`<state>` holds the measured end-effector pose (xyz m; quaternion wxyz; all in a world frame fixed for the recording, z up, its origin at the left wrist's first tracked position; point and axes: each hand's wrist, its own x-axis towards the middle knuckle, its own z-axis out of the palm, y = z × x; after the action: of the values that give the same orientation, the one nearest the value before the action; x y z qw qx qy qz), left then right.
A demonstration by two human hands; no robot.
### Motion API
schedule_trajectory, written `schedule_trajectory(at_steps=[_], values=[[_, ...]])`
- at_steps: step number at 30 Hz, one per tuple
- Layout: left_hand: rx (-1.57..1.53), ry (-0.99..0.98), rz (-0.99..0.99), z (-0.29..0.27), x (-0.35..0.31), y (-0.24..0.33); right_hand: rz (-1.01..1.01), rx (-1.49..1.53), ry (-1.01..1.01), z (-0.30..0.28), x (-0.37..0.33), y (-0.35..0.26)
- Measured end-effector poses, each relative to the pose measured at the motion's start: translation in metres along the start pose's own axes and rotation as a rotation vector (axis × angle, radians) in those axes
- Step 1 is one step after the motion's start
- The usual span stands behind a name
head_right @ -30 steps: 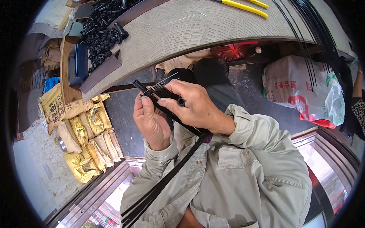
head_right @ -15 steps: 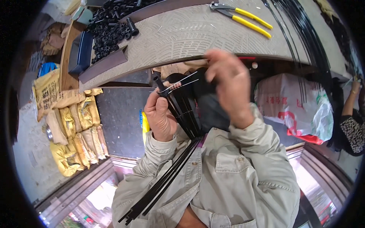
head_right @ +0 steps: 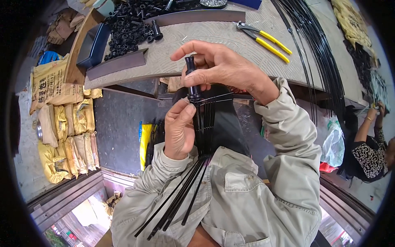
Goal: Assembling a cable harness by inserting wires into a connector and securing components with pliers and a hammer.
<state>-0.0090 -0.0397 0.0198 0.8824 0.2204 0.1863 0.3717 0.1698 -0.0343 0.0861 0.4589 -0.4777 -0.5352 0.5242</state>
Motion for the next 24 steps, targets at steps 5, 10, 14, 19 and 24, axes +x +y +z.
schedule_trajectory(at_steps=[5, 10, 14, 19, 24], values=[[0.032, 0.028, -0.008, 0.0, 0.003, 0.001, 0.065, -0.026, 0.029, 0.0, 0.001, 0.002], [0.095, 0.041, 0.021, 0.001, 0.004, 0.001, 0.069, -0.007, 0.11, 0.005, 0.0, 0.004], [0.087, 0.043, 0.018, 0.002, 0.005, 0.002, 0.081, -0.156, 0.201, 0.011, 0.004, 0.004], [0.122, 0.081, 0.043, 0.001, 0.005, -0.001, 0.004, -0.376, 0.237, 0.013, 0.009, 0.003], [0.126, 0.116, 0.056, 0.001, 0.005, -0.003, -0.039, -0.568, 0.263, 0.011, 0.015, 0.005]])
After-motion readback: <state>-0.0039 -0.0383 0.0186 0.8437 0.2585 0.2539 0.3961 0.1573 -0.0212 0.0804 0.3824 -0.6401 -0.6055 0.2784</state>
